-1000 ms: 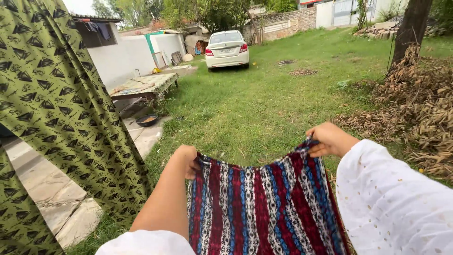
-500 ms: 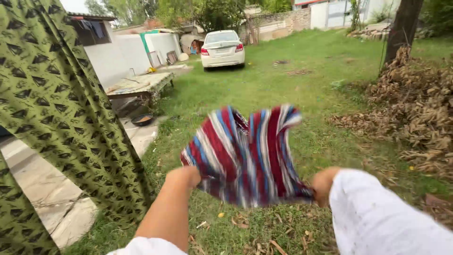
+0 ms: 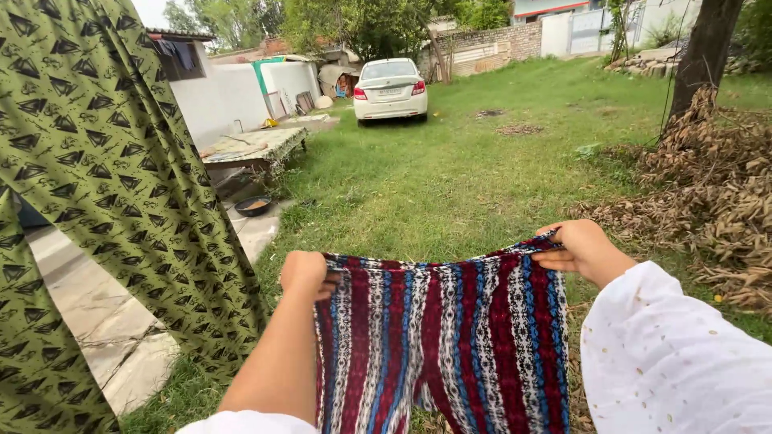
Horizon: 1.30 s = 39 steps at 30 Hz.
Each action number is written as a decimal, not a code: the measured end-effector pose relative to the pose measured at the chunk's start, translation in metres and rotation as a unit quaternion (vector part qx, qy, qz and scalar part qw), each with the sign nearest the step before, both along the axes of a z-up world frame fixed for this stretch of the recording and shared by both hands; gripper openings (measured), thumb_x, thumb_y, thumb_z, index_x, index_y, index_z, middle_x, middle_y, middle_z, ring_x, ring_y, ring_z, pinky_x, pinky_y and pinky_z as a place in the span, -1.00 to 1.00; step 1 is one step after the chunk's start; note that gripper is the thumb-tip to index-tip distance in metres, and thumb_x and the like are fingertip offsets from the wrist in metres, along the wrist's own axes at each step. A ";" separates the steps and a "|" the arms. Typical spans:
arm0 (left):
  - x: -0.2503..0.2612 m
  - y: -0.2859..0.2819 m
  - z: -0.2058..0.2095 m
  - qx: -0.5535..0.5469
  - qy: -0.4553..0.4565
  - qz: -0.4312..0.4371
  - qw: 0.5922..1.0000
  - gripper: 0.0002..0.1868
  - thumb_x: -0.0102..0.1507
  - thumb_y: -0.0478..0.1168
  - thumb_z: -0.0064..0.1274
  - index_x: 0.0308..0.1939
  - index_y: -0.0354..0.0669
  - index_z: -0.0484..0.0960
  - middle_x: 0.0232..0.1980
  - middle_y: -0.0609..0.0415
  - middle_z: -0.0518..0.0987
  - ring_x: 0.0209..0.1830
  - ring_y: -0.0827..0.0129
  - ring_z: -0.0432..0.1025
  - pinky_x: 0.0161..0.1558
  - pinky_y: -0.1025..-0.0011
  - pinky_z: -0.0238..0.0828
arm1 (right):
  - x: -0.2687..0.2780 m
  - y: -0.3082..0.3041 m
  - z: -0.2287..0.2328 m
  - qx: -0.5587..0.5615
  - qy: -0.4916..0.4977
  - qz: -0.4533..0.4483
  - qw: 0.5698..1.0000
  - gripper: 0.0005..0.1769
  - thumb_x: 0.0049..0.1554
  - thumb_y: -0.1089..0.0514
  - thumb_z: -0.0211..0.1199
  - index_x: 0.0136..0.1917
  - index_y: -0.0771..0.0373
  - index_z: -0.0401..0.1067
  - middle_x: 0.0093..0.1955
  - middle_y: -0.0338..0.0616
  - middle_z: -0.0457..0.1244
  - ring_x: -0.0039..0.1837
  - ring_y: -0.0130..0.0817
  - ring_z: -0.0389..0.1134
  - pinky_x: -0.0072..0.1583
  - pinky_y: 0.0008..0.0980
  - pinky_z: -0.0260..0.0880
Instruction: Hanging and wringing out wet clothes on a clothesline outdoors.
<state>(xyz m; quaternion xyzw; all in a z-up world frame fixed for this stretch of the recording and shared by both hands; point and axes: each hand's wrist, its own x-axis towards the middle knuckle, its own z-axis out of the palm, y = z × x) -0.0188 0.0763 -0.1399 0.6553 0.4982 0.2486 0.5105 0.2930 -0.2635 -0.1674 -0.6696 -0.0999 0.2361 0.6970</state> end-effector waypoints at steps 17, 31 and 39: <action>-0.061 -0.053 -0.037 -0.202 -0.441 0.124 0.866 -0.87 0.35 -0.34 -0.18 -0.20 -0.32 0.47 -0.42 -0.02 0.49 -0.40 0.19 0.45 -0.20 0.09 0.62 | -0.011 -0.021 -0.054 0.270 0.139 -0.008 0.953 -0.87 0.18 0.29 0.01 0.00 0.24 0.33 -0.08 0.00 0.33 -0.12 -0.22 0.30 0.01 -0.15 0.38; -0.036 -0.068 -0.074 -0.215 -0.493 0.191 0.821 -0.82 0.34 -0.37 -0.20 -0.15 -0.33 0.54 -0.37 -0.07 0.60 -0.36 0.19 0.55 -0.20 0.16 0.63 | -0.022 -0.030 -0.058 0.363 0.201 -0.095 0.905 -0.78 0.14 0.38 0.00 0.07 0.26 0.27 0.11 0.04 0.22 0.15 -0.13 0.30 0.24 -0.08 0.41; -0.049 -0.097 -0.057 -0.181 -0.360 0.117 0.908 -0.76 0.39 -0.18 -0.24 -0.07 -0.35 0.37 -0.19 -0.18 0.55 -0.23 0.04 0.56 -0.19 0.03 0.63 | -0.035 -0.037 -0.097 0.429 0.275 -0.129 0.851 -0.82 0.15 0.32 0.06 0.06 0.34 0.29 0.10 0.00 0.24 0.15 -0.16 0.30 0.24 -0.08 0.40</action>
